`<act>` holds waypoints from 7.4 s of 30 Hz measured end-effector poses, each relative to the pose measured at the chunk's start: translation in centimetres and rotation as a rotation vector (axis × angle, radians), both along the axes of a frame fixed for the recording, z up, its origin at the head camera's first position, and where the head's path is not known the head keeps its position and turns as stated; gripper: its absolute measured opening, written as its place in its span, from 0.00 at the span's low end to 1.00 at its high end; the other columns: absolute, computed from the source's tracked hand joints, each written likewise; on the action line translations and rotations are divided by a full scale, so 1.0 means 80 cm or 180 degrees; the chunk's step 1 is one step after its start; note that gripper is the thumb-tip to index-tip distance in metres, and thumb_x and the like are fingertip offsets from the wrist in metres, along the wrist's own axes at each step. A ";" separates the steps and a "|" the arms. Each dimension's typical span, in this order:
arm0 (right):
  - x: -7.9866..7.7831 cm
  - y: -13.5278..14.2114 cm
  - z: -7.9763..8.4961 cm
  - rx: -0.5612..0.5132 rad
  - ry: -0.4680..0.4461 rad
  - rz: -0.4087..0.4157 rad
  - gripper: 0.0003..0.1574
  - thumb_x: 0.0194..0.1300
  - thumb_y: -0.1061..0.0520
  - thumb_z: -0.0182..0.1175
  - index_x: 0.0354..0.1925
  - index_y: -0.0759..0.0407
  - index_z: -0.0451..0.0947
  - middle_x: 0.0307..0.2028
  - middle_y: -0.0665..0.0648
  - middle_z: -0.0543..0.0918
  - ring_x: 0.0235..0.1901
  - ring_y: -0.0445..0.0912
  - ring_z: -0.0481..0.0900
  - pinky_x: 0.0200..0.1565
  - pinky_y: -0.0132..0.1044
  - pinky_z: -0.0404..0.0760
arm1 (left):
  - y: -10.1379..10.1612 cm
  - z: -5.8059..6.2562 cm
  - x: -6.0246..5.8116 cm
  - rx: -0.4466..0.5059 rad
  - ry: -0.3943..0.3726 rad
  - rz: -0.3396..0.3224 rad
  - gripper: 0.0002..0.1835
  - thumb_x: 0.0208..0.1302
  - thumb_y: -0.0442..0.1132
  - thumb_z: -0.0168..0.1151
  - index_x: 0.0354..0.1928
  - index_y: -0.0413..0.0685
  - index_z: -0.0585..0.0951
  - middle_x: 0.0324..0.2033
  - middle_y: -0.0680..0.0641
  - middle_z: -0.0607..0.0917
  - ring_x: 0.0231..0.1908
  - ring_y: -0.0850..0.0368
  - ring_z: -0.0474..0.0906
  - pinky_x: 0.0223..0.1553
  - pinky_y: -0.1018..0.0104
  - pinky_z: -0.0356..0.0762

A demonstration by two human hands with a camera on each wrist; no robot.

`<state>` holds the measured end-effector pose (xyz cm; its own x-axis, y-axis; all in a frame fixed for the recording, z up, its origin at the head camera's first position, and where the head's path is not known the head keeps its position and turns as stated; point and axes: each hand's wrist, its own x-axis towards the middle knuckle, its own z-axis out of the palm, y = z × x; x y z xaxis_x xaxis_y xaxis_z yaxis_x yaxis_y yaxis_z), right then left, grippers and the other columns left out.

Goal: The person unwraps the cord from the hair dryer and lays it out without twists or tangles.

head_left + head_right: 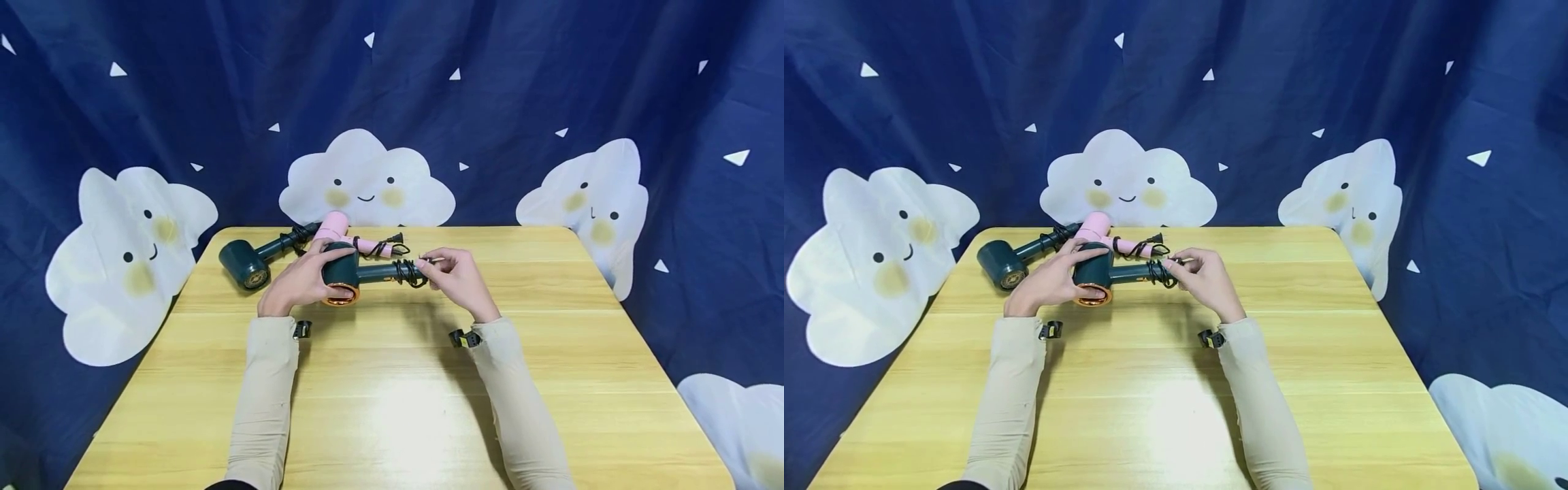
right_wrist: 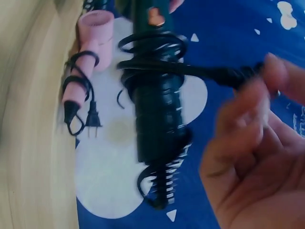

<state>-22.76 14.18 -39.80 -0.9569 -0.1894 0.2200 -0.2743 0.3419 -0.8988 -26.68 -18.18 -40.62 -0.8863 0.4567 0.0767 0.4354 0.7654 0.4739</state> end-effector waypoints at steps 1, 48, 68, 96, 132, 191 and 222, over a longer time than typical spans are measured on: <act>0.002 -0.001 0.001 0.0011 -0.0122 0.0102 0.20 0.64 0.43 0.66 0.45 0.56 0.84 0.19 0.59 0.83 0.18 0.46 0.79 0.21 0.35 0.74 | 0.000 0.000 0.000 -0.0017 -0.0003 -0.0008 0.50 0.41 0.62 0.79 0.70 0.75 0.66 0.70 0.46 0.61 0.48 0.41 0.80 0.47 0.46 0.80; -0.027 0.013 -0.080 -0.0246 -0.1659 0.1892 0.13 0.67 0.60 0.62 0.41 0.63 0.68 0.41 0.75 0.82 0.43 0.68 0.83 0.50 0.61 0.80 | -0.013 0.009 0.002 0.0344 -0.0018 -0.0178 0.49 0.41 0.62 0.79 0.69 0.74 0.68 0.70 0.49 0.62 0.55 0.42 0.74 0.54 0.45 0.77; -0.035 0.047 -0.088 -0.0715 -0.1971 0.0733 0.27 0.69 0.62 0.57 0.63 0.71 0.69 0.49 0.67 0.80 0.44 0.52 0.81 0.54 0.50 0.82 | 0.001 0.003 0.005 0.0379 -0.0169 -0.0290 0.48 0.42 0.60 0.80 0.69 0.75 0.68 0.73 0.49 0.59 0.61 0.42 0.70 0.57 0.44 0.75; -0.041 0.061 -0.062 -0.1905 -0.1547 -0.0253 0.07 0.73 0.55 0.55 0.44 0.56 0.76 0.36 0.46 0.81 0.30 0.36 0.78 0.30 0.27 0.76 | 0.010 -0.001 0.001 0.0353 -0.0206 -0.0397 0.47 0.43 0.56 0.80 0.69 0.74 0.69 0.73 0.44 0.57 0.66 0.40 0.64 0.60 0.42 0.73; -0.010 0.040 0.002 -0.1558 -0.0600 -0.0457 0.05 0.65 0.59 0.63 0.34 0.55 0.86 0.22 0.47 0.86 0.23 0.37 0.80 0.26 0.27 0.64 | 0.004 -0.004 -0.004 0.0326 -0.0266 -0.0317 0.47 0.44 0.57 0.80 0.69 0.72 0.69 0.74 0.46 0.56 0.65 0.41 0.66 0.60 0.44 0.73; -0.018 0.064 -0.037 -0.0562 -0.1878 0.1271 0.15 0.67 0.60 0.62 0.47 0.70 0.79 0.37 0.64 0.88 0.33 0.51 0.89 0.42 0.43 0.86 | -0.019 0.002 -0.004 0.0452 -0.0200 -0.0072 0.48 0.40 0.62 0.79 0.67 0.77 0.69 0.72 0.53 0.59 0.56 0.44 0.74 0.53 0.47 0.77; -0.035 0.074 -0.077 -0.0471 -0.2103 0.0730 0.22 0.68 0.67 0.57 0.57 0.80 0.71 0.56 0.79 0.76 0.41 0.50 0.87 0.44 0.31 0.85 | -0.003 0.011 0.006 0.0480 -0.0064 -0.0319 0.47 0.40 0.62 0.79 0.67 0.76 0.70 0.72 0.52 0.60 0.61 0.42 0.70 0.58 0.42 0.74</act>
<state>-25.52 20.14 -45.99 -0.8387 -0.4148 -0.3529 0.2931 0.2024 -0.9344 -26.17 -18.39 -39.73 -0.8390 0.5274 0.1337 0.4952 0.6383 0.5894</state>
